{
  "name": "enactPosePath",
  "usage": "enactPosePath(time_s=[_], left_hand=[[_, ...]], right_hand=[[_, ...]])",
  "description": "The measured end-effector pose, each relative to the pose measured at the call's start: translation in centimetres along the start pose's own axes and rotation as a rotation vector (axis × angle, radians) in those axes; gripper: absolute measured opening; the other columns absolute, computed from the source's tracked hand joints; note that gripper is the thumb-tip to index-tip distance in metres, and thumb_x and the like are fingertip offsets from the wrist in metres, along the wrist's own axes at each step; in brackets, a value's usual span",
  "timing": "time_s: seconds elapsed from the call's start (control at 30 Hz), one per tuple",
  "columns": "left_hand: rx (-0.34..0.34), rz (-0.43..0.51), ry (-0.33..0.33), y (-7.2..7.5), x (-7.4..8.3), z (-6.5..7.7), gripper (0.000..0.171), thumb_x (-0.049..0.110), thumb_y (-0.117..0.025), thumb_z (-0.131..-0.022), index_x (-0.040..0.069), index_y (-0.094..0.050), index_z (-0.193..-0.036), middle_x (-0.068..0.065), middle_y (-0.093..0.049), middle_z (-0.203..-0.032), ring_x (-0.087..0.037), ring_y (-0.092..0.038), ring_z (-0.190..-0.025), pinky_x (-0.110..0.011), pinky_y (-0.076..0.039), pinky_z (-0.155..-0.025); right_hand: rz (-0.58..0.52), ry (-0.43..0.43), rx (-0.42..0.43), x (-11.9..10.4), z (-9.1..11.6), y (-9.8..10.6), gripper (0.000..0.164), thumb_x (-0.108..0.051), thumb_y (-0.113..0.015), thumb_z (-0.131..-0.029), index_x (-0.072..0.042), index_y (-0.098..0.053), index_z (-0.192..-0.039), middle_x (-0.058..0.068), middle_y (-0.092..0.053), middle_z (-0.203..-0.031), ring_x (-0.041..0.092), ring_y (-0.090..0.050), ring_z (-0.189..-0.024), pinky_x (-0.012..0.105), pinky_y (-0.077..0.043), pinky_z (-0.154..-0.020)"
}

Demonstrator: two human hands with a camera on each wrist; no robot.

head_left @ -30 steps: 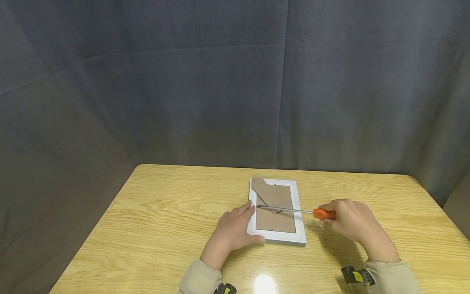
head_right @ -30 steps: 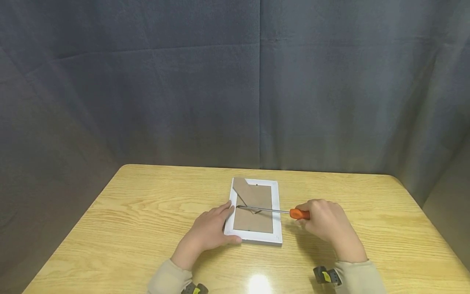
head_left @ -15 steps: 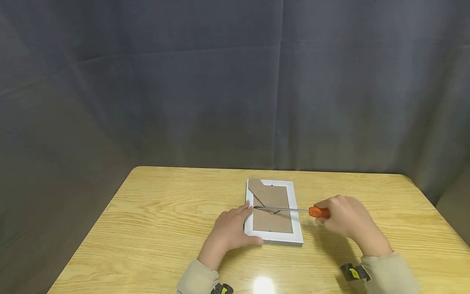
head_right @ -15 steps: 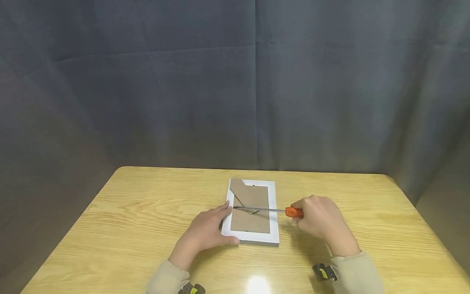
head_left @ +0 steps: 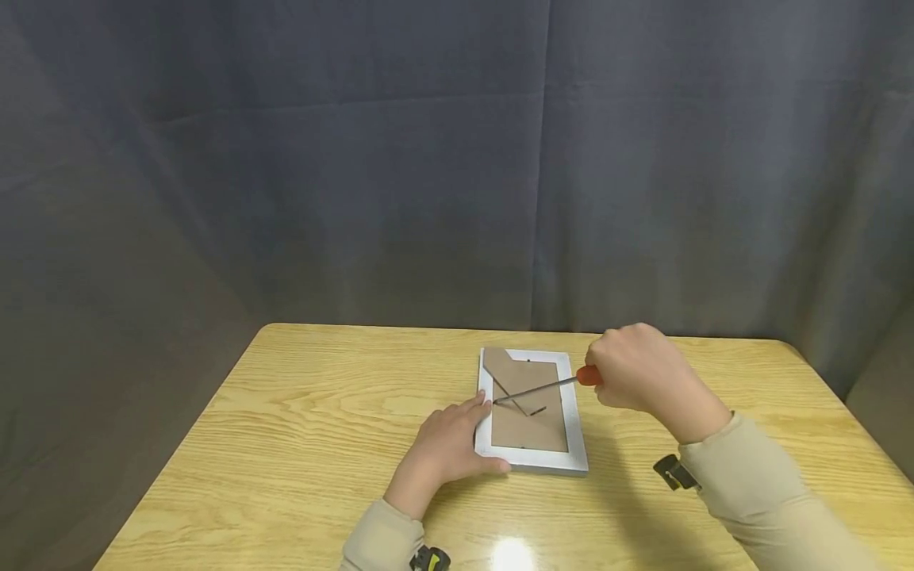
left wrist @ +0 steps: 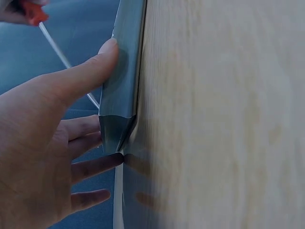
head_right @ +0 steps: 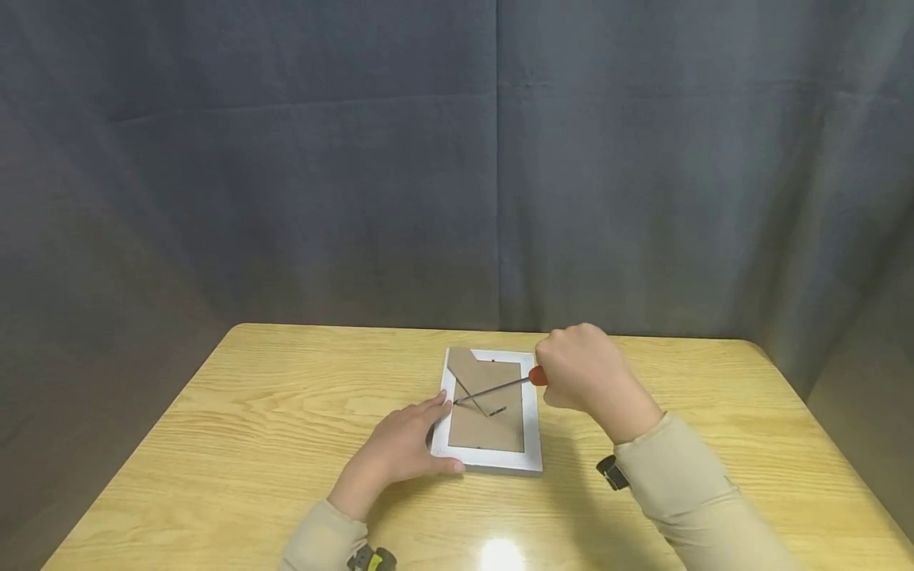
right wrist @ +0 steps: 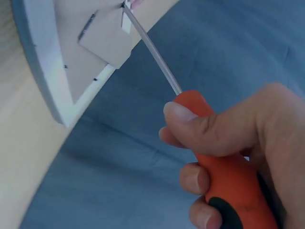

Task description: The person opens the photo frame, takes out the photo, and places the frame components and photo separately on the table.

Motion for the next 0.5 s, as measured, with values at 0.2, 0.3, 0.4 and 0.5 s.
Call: enactPosePath(time_s=[0.2,0.3,0.4,0.5], left_hand=[[-0.002,-0.009,-0.004,-0.1,0.0,-0.2,0.093,0.058,-0.082,-0.070,0.010,-0.052,-0.144,-0.005,-0.040,-0.155,-0.031,-0.049,-0.132,-0.050,-0.039,-0.106],[0.002,-0.024,-0.005,-0.1,-0.1,-0.3,0.094,0.060,-0.082,-0.070,0.010,-0.052,-0.144,-0.004,-0.041,-0.155,-0.030,-0.050,-0.131,-0.049,-0.040,-0.105],[-0.002,-0.030,-0.001,0.0,-0.1,-0.2,0.094,0.060,-0.081,-0.070,0.011,-0.052,-0.145,-0.004,-0.040,-0.155,-0.030,-0.050,-0.131,-0.048,-0.040,-0.105],[-0.012,-0.021,0.001,0.0,-0.1,-0.1,0.094,0.060,-0.082,-0.071,0.011,-0.051,-0.145,-0.004,-0.040,-0.155,-0.031,-0.049,-0.132,-0.049,-0.039,-0.107]], right_hand=[[0.174,0.089,-0.015,-2.2,-2.4,2.0,0.041,-0.007,-0.069,-0.065,-0.022,-0.035,-0.047,-0.009,-0.024,-0.051,0.011,-0.020,-0.051,0.027,-0.030,-0.042],[0.254,0.129,-0.042,-3.5,-3.6,2.8,0.037,-0.008,-0.071,-0.062,-0.021,-0.039,-0.049,-0.009,-0.030,-0.049,0.010,-0.023,-0.049,0.027,-0.035,-0.042],[0.335,0.161,-0.089,-5.0,-4.7,3.3,0.033,-0.012,-0.074,-0.063,-0.020,-0.044,-0.052,-0.007,-0.041,-0.049,0.009,-0.034,-0.046,0.028,-0.042,-0.045],[0.447,0.197,-0.132,-6.7,-5.7,3.4,0.027,-0.018,-0.076,-0.067,-0.019,-0.051,-0.055,-0.005,-0.053,-0.053,0.011,-0.049,-0.048,0.029,-0.047,-0.047]])
Point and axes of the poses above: each hand's wrist, its own z-axis away from the middle knuckle, its own y-axis out of the back of the hand, x = y × z, the point moved 8 cm from there along -z, towards the middle knuckle
